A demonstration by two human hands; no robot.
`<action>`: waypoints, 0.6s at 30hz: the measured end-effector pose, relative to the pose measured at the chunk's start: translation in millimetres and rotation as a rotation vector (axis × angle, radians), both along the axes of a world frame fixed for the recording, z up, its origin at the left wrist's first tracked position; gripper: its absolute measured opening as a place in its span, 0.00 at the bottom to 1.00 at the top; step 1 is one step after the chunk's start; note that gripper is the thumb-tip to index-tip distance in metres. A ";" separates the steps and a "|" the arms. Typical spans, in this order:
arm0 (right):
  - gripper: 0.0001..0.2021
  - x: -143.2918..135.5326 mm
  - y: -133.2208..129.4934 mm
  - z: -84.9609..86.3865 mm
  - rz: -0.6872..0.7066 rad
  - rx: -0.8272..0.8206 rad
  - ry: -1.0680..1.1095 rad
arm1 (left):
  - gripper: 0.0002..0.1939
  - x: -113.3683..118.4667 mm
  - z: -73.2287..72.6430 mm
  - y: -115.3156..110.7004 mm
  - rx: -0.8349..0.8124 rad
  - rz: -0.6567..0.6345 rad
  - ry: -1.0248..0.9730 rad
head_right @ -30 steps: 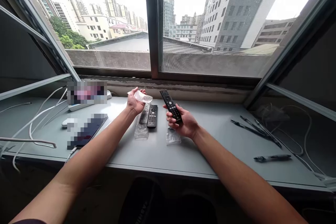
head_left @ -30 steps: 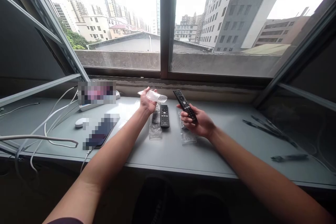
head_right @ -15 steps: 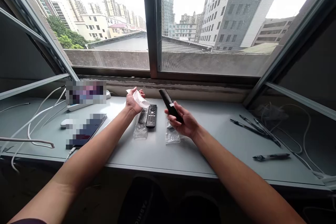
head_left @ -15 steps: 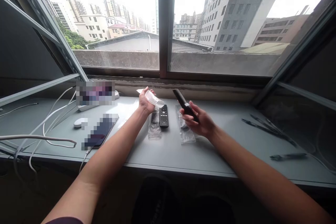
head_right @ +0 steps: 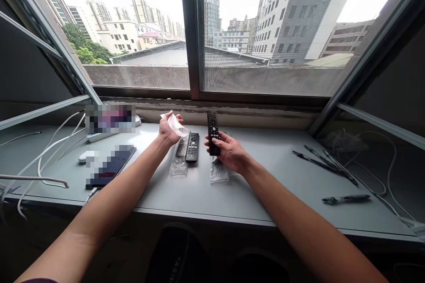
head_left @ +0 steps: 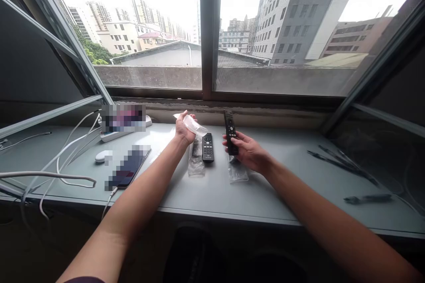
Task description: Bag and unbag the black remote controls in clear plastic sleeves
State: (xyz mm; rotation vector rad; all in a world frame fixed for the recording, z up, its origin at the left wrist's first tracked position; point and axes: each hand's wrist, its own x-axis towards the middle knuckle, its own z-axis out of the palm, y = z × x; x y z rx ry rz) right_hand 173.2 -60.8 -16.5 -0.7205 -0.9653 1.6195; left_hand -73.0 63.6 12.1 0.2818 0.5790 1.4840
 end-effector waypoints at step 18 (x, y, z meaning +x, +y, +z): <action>0.23 -13.5 -15.2 -0.3 -0.087 0.388 -0.437 | 0.12 -2.3 -5.5 6.8 -0.073 0.110 -0.020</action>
